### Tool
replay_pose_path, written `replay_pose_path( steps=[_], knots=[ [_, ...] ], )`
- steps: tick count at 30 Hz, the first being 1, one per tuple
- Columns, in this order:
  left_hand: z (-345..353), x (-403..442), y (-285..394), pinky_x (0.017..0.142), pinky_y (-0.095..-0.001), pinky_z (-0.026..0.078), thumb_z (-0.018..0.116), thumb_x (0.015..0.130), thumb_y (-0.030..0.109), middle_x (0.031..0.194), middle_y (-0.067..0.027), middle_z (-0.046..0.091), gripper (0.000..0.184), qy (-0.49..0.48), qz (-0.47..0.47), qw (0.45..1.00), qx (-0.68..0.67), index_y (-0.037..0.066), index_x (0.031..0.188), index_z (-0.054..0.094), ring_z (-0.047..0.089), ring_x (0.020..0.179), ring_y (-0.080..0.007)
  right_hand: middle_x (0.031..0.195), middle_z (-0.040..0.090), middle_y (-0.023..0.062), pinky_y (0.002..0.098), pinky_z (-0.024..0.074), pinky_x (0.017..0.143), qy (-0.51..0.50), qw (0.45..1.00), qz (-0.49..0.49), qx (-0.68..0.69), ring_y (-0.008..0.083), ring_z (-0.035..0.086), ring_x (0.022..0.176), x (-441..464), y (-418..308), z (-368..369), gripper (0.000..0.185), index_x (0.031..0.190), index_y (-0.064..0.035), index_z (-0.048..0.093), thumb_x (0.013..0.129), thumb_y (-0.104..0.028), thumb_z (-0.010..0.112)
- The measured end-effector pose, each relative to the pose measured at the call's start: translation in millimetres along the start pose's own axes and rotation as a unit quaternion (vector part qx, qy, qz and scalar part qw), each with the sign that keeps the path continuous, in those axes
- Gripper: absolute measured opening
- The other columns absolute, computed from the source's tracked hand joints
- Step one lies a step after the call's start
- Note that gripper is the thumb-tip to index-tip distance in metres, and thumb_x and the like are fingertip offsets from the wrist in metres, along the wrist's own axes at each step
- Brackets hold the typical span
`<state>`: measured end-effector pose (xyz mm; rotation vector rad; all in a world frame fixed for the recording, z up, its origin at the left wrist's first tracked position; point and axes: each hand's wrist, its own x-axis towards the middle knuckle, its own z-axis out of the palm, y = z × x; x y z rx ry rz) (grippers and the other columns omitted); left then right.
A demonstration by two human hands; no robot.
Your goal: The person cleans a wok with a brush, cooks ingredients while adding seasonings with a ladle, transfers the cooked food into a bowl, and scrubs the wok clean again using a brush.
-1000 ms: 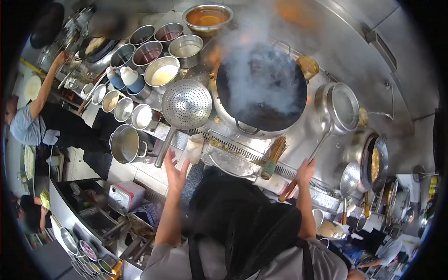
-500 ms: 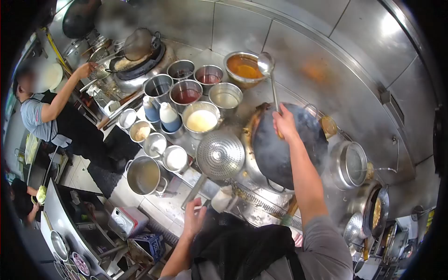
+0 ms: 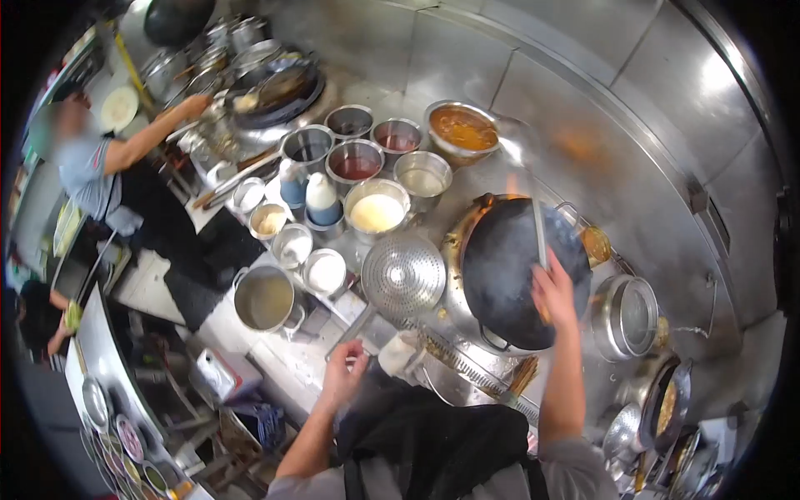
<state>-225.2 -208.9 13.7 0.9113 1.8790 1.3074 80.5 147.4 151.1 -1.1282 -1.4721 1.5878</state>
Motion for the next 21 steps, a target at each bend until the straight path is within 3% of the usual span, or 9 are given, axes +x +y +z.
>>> replay_pose_path(
  steps=[1, 3, 5, 10, 12, 15, 18, 19, 21],
  knots=[
    [2, -9, -7, 0.089, -0.0364, 0.057, 0.071, 0.098, 0.017, 0.112, -0.0093, 0.069, 0.037, 0.019, 0.012, 1.0, 0.003, 0.001, 0.13, 0.061, 0.068, 0.104, -0.02, 0.069, 0.05, -0.0025, 0.0245, 0.0371, 0.043, 0.031, 0.999, 0.026, 0.002, 0.0049, 0.042, 0.048, -56, -10, -12, 0.058, 0.16, -0.0112, 0.039, 0.105, -0.007, 0.054],
    [8, -33, -16, 0.088, -0.0365, 0.057, 0.07, 0.098, 0.017, 0.115, -0.0117, 0.069, 0.034, 0.07, -0.003, 0.997, 0.029, 0.001, 0.127, 0.062, 0.068, 0.104, -0.0223, 0.065, 0.049, -0.0043, 0.025, 0.0341, 0.042, 0.085, 0.96, -0.029, -0.264, 0.0047, 0.041, 0.047, -117, 40, -61, 0.059, 0.16, -0.0093, 0.039, 0.104, -0.009, 0.055],
    [4, -65, -12, 0.09, -0.0409, 0.056, 0.067, 0.096, 0.02, 0.114, -0.0174, 0.068, 0.036, 0.104, 0.017, 0.99, 0.098, 0.002, 0.126, 0.064, 0.066, 0.107, -0.0347, 0.069, 0.051, -0.0038, 0.026, 0.0335, 0.044, 0.088, 0.959, 0.002, -0.27, 0.0044, 0.041, 0.05, -159, 74, -97, 0.059, 0.16, -0.0081, 0.038, 0.104, -0.01, 0.054],
    [-15, -176, -34, 0.091, -0.0424, 0.054, 0.067, 0.094, 0.015, 0.111, -0.0196, 0.064, 0.034, 0.316, -0.042, 0.944, 0.088, -0.001, 0.124, 0.061, 0.066, 0.103, -0.0308, 0.085, 0.06, 0.0073, 0.0275, 0.04, 0.047, 0.08, 0.956, 0.019, -0.281, 0.0122, 0.049, 0.056, -205, 138, -145, 0.059, 0.159, -0.0003, 0.033, 0.105, -0.011, 0.054],
    [-36, -220, -63, 0.081, -0.0382, 0.057, 0.068, 0.095, 0.013, 0.112, -0.0162, 0.064, 0.032, 0.439, -0.088, 0.891, 0.079, 0.001, 0.124, 0.061, 0.068, 0.097, -0.027, 0.086, 0.06, 0.0072, 0.0277, 0.0405, 0.047, 0.019, 0.956, 0.033, -0.291, 0.0124, 0.05, 0.057, -190, 146, -102, 0.058, 0.158, -0.0008, 0.034, 0.105, -0.011, 0.054],
    [-80, -290, -110, 0.084, -0.0353, 0.056, 0.07, 0.093, 0.011, 0.102, -0.0116, 0.067, 0.025, 0.619, -0.127, 0.77, 0.093, 0.0, 0.115, 0.062, 0.067, 0.092, -0.0191, 0.087, 0.061, 0.0071, 0.028, 0.0413, 0.047, -0.076, 0.95, 0.032, -0.302, 0.0127, 0.05, 0.057, -171, 152, -34, 0.057, 0.157, -0.0016, 0.036, 0.105, -0.011, 0.054],
    [-129, -368, -152, 0.064, -0.0289, 0.055, 0.068, 0.096, 0.012, 0.096, -0.0059, 0.065, 0.019, 0.757, -0.118, 0.642, -0.02, 0.004, 0.109, 0.057, 0.064, 0.076, -0.0123, 0.089, 0.062, 0.007, 0.0283, 0.042, 0.047, -0.155, 0.937, 0.03, -0.311, 0.013, 0.051, 0.057, -169, 161, 34, 0.055, 0.156, -0.0024, 0.037, 0.104, -0.011, 0.054],
    [-150, -401, -146, 0.062, -0.0278, 0.055, 0.067, 0.096, 0.012, 0.093, -0.0064, 0.064, 0.02, 0.802, -0.122, 0.585, -0.015, 0.004, 0.111, 0.056, 0.064, 0.076, -0.013, 0.089, 0.062, 0.007, 0.0284, 0.0423, 0.047, -0.177, 0.932, 0.032, -0.315, 0.0131, 0.051, 0.057, -172, 164, 55, 0.054, 0.156, -0.0027, 0.038, 0.104, -0.011, 0.054],
    [-181, -470, -144, 0.062, -0.0287, 0.056, 0.066, 0.097, 0.011, 0.093, -0.0073, 0.063, 0.019, 0.855, -0.109, 0.473, -0.184, 0.004, 0.11, 0.054, 0.065, 0.077, -0.0154, 0.09, 0.062, 0.0069, 0.0286, 0.0428, 0.048, -0.205, 0.924, 0.036, -0.32, 0.0133, 0.052, 0.058, -179, 171, 96, 0.053, 0.155, -0.0032, 0.039, 0.104, -0.011, 0.054]
  ],
)
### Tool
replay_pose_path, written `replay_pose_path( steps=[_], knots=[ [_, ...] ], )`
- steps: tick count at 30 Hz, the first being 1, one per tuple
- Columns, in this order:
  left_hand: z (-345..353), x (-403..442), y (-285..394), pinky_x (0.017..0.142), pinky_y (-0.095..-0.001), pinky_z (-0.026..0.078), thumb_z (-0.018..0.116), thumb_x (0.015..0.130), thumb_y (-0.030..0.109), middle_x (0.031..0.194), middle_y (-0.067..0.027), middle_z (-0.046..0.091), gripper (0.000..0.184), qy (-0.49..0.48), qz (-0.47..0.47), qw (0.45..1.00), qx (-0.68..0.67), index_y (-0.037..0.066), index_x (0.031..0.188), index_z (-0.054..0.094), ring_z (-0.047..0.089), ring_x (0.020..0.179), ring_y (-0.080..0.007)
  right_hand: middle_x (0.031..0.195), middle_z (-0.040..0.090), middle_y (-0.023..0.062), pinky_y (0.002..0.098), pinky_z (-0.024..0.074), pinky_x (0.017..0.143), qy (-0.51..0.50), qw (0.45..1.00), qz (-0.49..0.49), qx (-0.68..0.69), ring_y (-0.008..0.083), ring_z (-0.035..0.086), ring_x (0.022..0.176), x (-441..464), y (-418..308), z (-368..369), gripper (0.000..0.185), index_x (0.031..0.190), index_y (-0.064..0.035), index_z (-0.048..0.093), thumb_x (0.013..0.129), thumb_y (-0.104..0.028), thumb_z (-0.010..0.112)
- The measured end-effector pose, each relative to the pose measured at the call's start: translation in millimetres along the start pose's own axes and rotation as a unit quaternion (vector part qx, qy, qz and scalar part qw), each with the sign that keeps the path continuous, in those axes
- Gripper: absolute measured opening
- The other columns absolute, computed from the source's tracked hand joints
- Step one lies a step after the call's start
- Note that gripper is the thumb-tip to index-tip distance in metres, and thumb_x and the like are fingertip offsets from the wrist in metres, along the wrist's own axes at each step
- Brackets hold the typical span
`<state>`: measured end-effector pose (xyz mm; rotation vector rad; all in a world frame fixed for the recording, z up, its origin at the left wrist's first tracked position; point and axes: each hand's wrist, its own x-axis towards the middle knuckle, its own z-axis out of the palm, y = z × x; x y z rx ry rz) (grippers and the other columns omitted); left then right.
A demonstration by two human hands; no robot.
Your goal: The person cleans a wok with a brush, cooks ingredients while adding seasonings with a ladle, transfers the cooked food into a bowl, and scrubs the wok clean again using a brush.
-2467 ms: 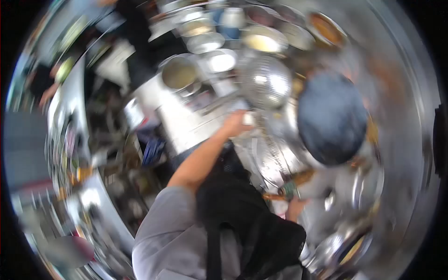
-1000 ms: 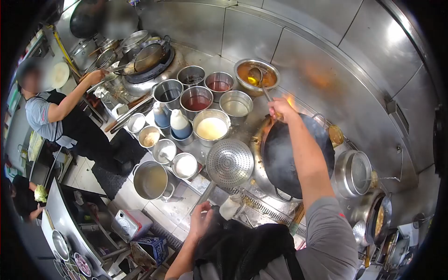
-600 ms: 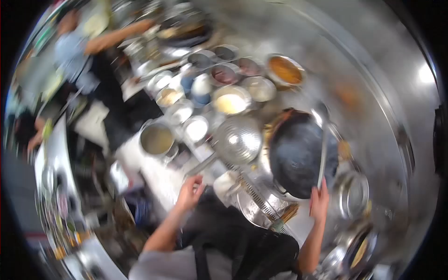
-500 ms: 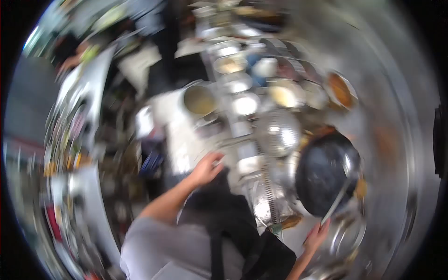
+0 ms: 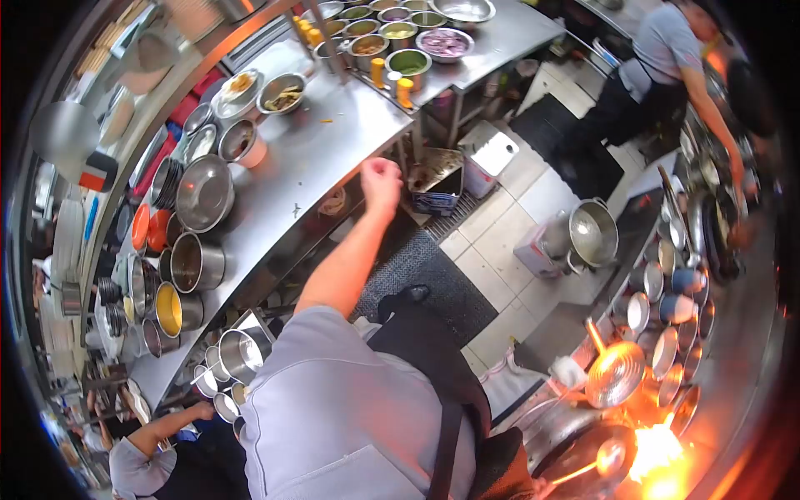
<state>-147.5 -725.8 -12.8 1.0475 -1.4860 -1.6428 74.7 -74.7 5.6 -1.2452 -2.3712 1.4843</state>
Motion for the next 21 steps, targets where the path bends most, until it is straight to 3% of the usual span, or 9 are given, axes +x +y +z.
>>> replay_pose_path(
  steps=[4, 7, 8, 9, 11, 14, 18, 20, 21],
  knots=[
    [-128, 141, 29, 0.046, -0.0292, 0.047, 0.073, 0.095, 0.024, 0.077, -0.0063, 0.058, 0.034, 0.256, 0.002, 0.96, -0.112, 0.005, 0.107, 0.047, 0.055, 0.057, -0.0161, 0.092, 0.063, 0.0067, 0.0291, 0.0438, 0.048, -0.029, 0.999, 0.01, -0.027, 0.0137, 0.053, 0.058, 6, -31, 56, 0.052, 0.154, -0.0043, 0.041, 0.104, -0.011, 0.053],
    [-233, 218, 52, 0.051, -0.0337, 0.048, 0.078, 0.089, 0.043, 0.073, -0.0064, 0.057, 0.056, 0.359, -0.076, 0.913, -0.177, 0.003, 0.11, 0.046, 0.049, 0.055, -0.0188, 0.094, 0.064, 0.0066, 0.0294, 0.0446, 0.048, -0.03, 0.998, 0.026, -0.045, 0.014, 0.053, 0.058, 5, -47, 82, 0.05, 0.153, -0.0051, 0.042, 0.104, -0.011, 0.053],
    [-226, 219, 90, 0.054, -0.0358, 0.049, 0.077, 0.088, 0.05, 0.067, -0.0061, 0.055, 0.059, 0.482, -0.132, 0.851, -0.162, 0.001, 0.107, 0.05, 0.05, 0.055, -0.0201, 0.094, 0.064, 0.0066, 0.0295, 0.0449, 0.048, -0.025, 0.998, 0.031, -0.051, 0.0141, 0.054, 0.058, 3, -52, 87, 0.05, 0.152, -0.0053, 0.043, 0.104, -0.011, 0.053],
    [-245, 234, 85, 0.051, -0.0326, 0.048, 0.079, 0.089, 0.043, 0.072, -0.0084, 0.059, 0.05, 0.471, -0.13, 0.856, -0.166, 0.001, 0.099, 0.055, 0.053, 0.056, -0.0199, 0.095, 0.064, 0.0065, 0.0296, 0.0451, 0.048, -0.02, 0.998, 0.037, -0.051, 0.0142, 0.054, 0.059, 1, -55, 91, 0.049, 0.152, -0.0056, 0.043, 0.104, -0.011, 0.053],
    [-291, 272, 51, 0.049, -0.0296, 0.047, 0.08, 0.09, 0.031, 0.088, -0.0125, 0.066, 0.04, 0.386, -0.126, 0.894, -0.192, -0.001, 0.101, 0.058, 0.058, 0.06, -0.0191, 0.096, 0.065, 0.0064, 0.0298, 0.0456, 0.049, -0.011, 0.998, 0.044, -0.052, 0.0144, 0.054, 0.059, -2, -59, 95, 0.048, 0.151, -0.0061, 0.044, 0.104, -0.011, 0.053],
    [-303, 290, 50, 0.049, -0.0281, 0.051, 0.079, 0.091, 0.02, 0.1, -0.0153, 0.068, 0.031, 0.387, -0.122, 0.904, -0.134, -0.002, 0.105, 0.061, 0.064, 0.066, -0.0189, 0.097, 0.066, 0.0063, 0.0301, 0.0464, 0.049, -0.002, 0.998, 0.052, -0.047, 0.0146, 0.055, 0.059, 0, -53, 90, 0.047, 0.15, -0.0069, 0.046, 0.104, -0.011, 0.053],
    [-309, 281, 54, 0.055, -0.0332, 0.06, 0.079, 0.091, 0.02, 0.105, -0.0142, 0.068, 0.039, 0.308, -0.117, 0.938, -0.109, -0.004, 0.116, 0.06, 0.067, 0.07, -0.0234, 0.099, 0.067, 0.0062, 0.0306, 0.0474, 0.049, 0.028, 0.997, 0.069, -0.02, 0.015, 0.056, 0.06, 3, -40, 60, 0.045, 0.149, -0.008, 0.048, 0.104, -0.01, 0.053],
    [-301, 271, 57, 0.056, -0.0344, 0.059, 0.081, 0.091, 0.022, 0.108, -0.0145, 0.068, 0.049, 0.297, -0.027, 0.947, -0.119, -0.005, 0.124, 0.057, 0.066, 0.07, -0.0251, 0.1, 0.067, 0.0061, 0.0308, 0.048, 0.049, 0.063, 0.995, 0.08, 0.01, 0.0152, 0.057, 0.06, -3, -24, 21, 0.045, 0.148, -0.0085, 0.049, 0.104, -0.01, 0.053],
    [-288, 258, 72, 0.059, -0.0353, 0.06, 0.08, 0.092, 0.03, 0.102, -0.0151, 0.068, 0.051, 0.301, -0.014, 0.949, -0.098, -0.008, 0.12, 0.061, 0.066, 0.074, -0.0247, 0.1, 0.067, 0.006, 0.0309, 0.0482, 0.05, 0.085, 0.992, 0.091, 0.034, 0.0153, 0.057, 0.06, -10, -12, -8, 0.044, 0.148, -0.0088, 0.05, 0.104, -0.01, 0.052]
  ],
)
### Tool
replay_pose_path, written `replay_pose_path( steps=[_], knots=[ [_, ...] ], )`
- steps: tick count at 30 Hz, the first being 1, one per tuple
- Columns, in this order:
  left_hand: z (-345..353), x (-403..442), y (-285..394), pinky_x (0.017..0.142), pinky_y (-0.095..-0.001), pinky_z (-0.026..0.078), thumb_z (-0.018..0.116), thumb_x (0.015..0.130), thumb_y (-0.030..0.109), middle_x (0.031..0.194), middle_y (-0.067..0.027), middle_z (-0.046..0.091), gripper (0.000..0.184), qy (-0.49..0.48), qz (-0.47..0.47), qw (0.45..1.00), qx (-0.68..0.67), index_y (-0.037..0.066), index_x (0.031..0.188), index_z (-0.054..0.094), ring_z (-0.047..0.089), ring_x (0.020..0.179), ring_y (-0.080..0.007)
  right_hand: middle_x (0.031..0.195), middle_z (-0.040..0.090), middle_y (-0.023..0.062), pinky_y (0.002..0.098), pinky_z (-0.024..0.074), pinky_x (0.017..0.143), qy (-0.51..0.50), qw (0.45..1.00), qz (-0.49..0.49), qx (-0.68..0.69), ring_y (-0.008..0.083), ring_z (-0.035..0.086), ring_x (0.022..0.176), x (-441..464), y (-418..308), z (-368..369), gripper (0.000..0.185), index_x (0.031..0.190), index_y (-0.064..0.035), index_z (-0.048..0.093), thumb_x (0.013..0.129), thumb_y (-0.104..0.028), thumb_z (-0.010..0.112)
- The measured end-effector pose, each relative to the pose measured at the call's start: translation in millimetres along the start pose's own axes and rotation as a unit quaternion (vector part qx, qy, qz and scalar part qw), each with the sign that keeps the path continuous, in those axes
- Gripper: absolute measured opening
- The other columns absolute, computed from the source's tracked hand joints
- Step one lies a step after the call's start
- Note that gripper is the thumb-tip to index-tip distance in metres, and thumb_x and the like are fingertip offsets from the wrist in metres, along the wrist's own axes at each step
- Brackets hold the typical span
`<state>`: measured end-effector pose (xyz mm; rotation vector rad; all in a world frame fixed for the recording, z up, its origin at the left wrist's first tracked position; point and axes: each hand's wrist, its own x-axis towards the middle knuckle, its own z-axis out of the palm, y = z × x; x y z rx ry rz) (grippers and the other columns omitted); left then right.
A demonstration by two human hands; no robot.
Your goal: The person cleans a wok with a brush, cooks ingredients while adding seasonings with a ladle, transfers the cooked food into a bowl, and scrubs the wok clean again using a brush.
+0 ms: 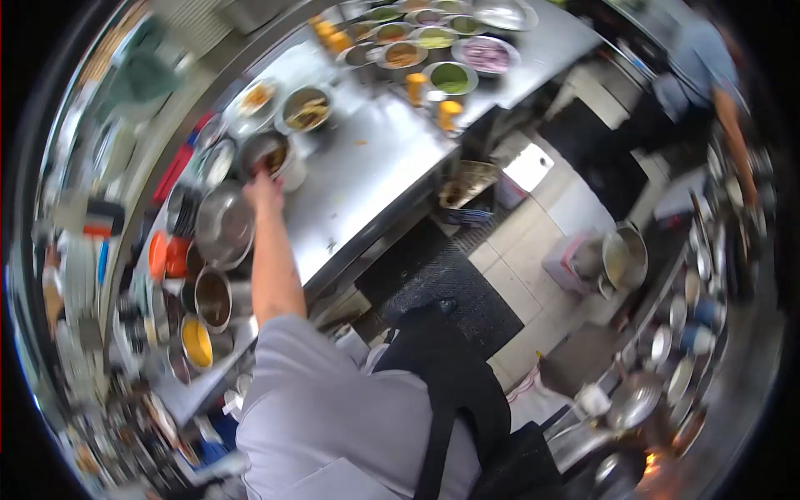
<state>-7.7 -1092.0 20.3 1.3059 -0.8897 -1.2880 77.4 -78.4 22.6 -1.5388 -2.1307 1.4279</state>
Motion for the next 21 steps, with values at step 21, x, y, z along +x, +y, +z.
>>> replay_pose_path(
  steps=[21],
  knots=[
    [52, -869, -146, 0.077, -0.0419, 0.06, 0.058, 0.1, 0.003, 0.118, -0.0097, 0.064, 0.025, -0.855, -0.308, 0.333, 0.253, 0.012, 0.122, 0.052, 0.069, 0.097, -0.0257, 0.075, 0.061, 0.0086, 0.0347, 0.0489, 0.044, 0.167, 0.957, 0.109, 0.209, 0.018, 0.059, 0.048, -76, 20, -114, 0.068, 0.161, -0.0022, 0.023, 0.102, -0.013, 0.053]
  ],
)
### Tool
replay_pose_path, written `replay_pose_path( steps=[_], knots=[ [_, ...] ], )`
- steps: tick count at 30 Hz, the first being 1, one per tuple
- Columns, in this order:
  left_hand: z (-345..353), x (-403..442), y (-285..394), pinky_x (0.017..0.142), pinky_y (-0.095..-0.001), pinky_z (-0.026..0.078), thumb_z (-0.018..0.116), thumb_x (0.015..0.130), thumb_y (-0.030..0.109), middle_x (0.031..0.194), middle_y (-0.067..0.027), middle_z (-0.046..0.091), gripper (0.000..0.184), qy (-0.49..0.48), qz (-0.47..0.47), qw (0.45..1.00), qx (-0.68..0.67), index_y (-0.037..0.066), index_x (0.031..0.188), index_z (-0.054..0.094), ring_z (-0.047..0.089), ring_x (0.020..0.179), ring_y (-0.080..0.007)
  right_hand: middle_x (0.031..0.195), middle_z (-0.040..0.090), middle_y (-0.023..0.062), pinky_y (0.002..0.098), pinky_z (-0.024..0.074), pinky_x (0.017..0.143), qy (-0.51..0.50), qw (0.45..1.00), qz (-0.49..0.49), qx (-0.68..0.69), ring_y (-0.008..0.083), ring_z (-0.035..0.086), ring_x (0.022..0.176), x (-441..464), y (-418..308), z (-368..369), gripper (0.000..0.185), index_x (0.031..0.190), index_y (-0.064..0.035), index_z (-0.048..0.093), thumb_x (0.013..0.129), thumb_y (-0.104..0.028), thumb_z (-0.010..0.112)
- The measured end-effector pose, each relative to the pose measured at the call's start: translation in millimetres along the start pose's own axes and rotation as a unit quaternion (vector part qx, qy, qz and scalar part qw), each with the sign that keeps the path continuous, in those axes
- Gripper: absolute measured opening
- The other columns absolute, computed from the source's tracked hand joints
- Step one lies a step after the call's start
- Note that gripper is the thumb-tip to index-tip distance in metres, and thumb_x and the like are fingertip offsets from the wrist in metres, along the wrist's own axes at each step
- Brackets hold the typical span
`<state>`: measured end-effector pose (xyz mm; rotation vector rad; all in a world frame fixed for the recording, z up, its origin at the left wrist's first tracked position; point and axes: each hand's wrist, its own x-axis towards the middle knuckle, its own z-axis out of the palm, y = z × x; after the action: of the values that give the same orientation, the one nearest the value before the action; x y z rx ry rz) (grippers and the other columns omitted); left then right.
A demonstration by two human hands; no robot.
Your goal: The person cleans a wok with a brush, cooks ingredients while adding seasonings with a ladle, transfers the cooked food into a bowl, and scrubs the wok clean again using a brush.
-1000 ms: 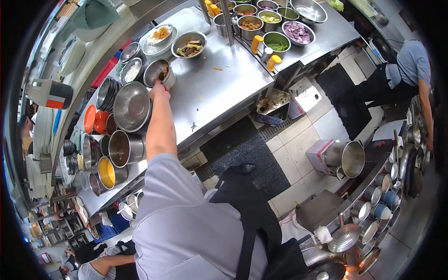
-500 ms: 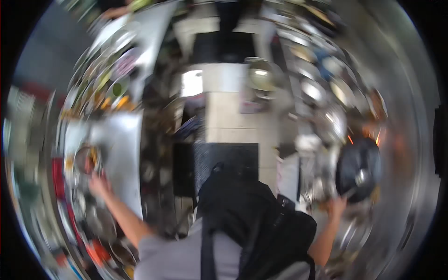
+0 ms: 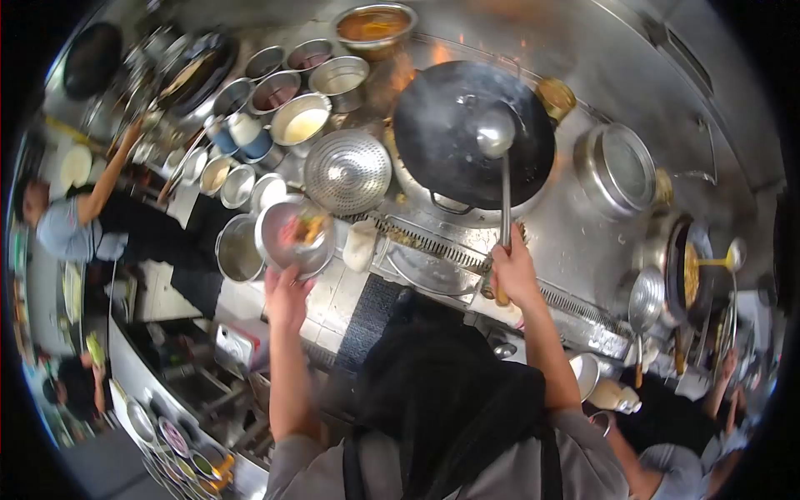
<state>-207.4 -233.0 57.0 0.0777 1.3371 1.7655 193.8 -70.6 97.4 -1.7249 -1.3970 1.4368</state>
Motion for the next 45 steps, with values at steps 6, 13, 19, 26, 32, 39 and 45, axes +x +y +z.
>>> replay_pose_path(
  steps=[6, 13, 19, 26, 32, 39, 45],
  knots=[
    [225, 149, -49, 0.067, -0.036, 0.064, 0.057, 0.09, -0.003, 0.114, -0.0146, 0.066, 0.037, -0.273, 0.053, 0.948, 0.158, 0.003, 0.126, 0.054, 0.071, 0.092, -0.023, 0.078, 0.063, 0.0124, 0.0419, 0.0548, 0.058, -0.022, 0.999, -0.047, 0.018, 0.031, 0.067, 0.064, 42, 21, -41, 0.066, 0.159, -0.012, 0.036, 0.097, -0.012, 0.061],
    [350, 234, -167, 0.068, -0.0541, 0.058, 0.063, 0.095, 0.022, 0.106, -0.0248, 0.069, 0.028, -0.215, 0.532, 0.559, 0.599, 0.005, 0.117, 0.058, 0.069, 0.08, -0.046, 0.115, 0.06, 0.0142, 0.0534, 0.0572, 0.076, 0.149, 0.853, 0.007, -0.5, 0.0415, 0.07, 0.088, -28, 37, -89, 0.09, 0.16, -0.037, 0.035, 0.083, 0.004, 0.06],
    [401, 232, -170, 0.07, -0.0591, 0.055, 0.05, 0.103, 0.025, 0.1, -0.0239, 0.068, 0.022, -0.314, 0.36, 0.674, 0.564, 0.007, 0.113, 0.057, 0.068, 0.082, -0.0482, 0.103, 0.06, 0.009, 0.0519, 0.0573, 0.076, 0.184, 0.829, 0.011, -0.529, 0.0371, 0.07, 0.087, -120, 24, -111, 0.084, 0.156, -0.0377, 0.044, 0.084, 0.003, 0.061],
    [403, 169, -129, 0.07, -0.0574, 0.055, 0.057, 0.103, 0.022, 0.11, -0.0231, 0.065, 0.02, -0.274, 0.502, 0.646, 0.505, 0.005, 0.114, 0.055, 0.067, 0.084, -0.0489, 0.098, 0.06, 0.0099, 0.0533, 0.0563, 0.075, 0.236, 0.838, -0.048, -0.49, 0.0387, 0.068, 0.084, -125, -3, -103, 0.083, 0.154, -0.0379, 0.047, 0.083, 0.004, 0.058],
    [397, 160, -99, 0.068, -0.0507, 0.056, 0.063, 0.101, 0.014, 0.097, -0.0189, 0.059, 0.015, -0.197, 0.614, 0.643, 0.414, 0.001, 0.106, 0.056, 0.064, 0.084, -0.0433, 0.102, 0.061, 0.0098, 0.0539, 0.0552, 0.078, 0.241, 0.852, -0.076, -0.459, 0.0405, 0.067, 0.086, -126, -7, -103, 0.08, 0.155, -0.0372, 0.046, 0.085, 0.001, 0.058],
    [366, 205, -102, 0.066, -0.0469, 0.059, 0.061, 0.095, 0.006, 0.105, -0.0254, 0.064, 0.016, -0.218, 0.394, 0.803, 0.39, -0.004, 0.102, 0.051, 0.071, 0.083, -0.0397, 0.077, 0.059, 0.0088, 0.0381, 0.0529, 0.057, 0.11, 0.977, -0.08, -0.166, 0.0208, 0.062, 0.057, -112, -6, -101, 0.064, 0.159, -0.024, 0.042, 0.099, -0.011, 0.06],
    [265, 153, -59, 0.074, -0.0449, 0.069, 0.055, 0.094, -0.004, 0.114, -0.0193, 0.064, 0.03, -0.24, 0.044, 0.967, 0.07, -0.006, 0.123, 0.05, 0.073, 0.091, -0.0315, 0.073, 0.057, 0.0008, 0.0236, 0.0385, 0.039, -0.093, 0.943, 0.133, 0.291, 0.0068, 0.047, 0.045, -86, 30, -110, 0.054, 0.16, -0.0221, 0.039, 0.109, -0.03, 0.055]
  ],
)
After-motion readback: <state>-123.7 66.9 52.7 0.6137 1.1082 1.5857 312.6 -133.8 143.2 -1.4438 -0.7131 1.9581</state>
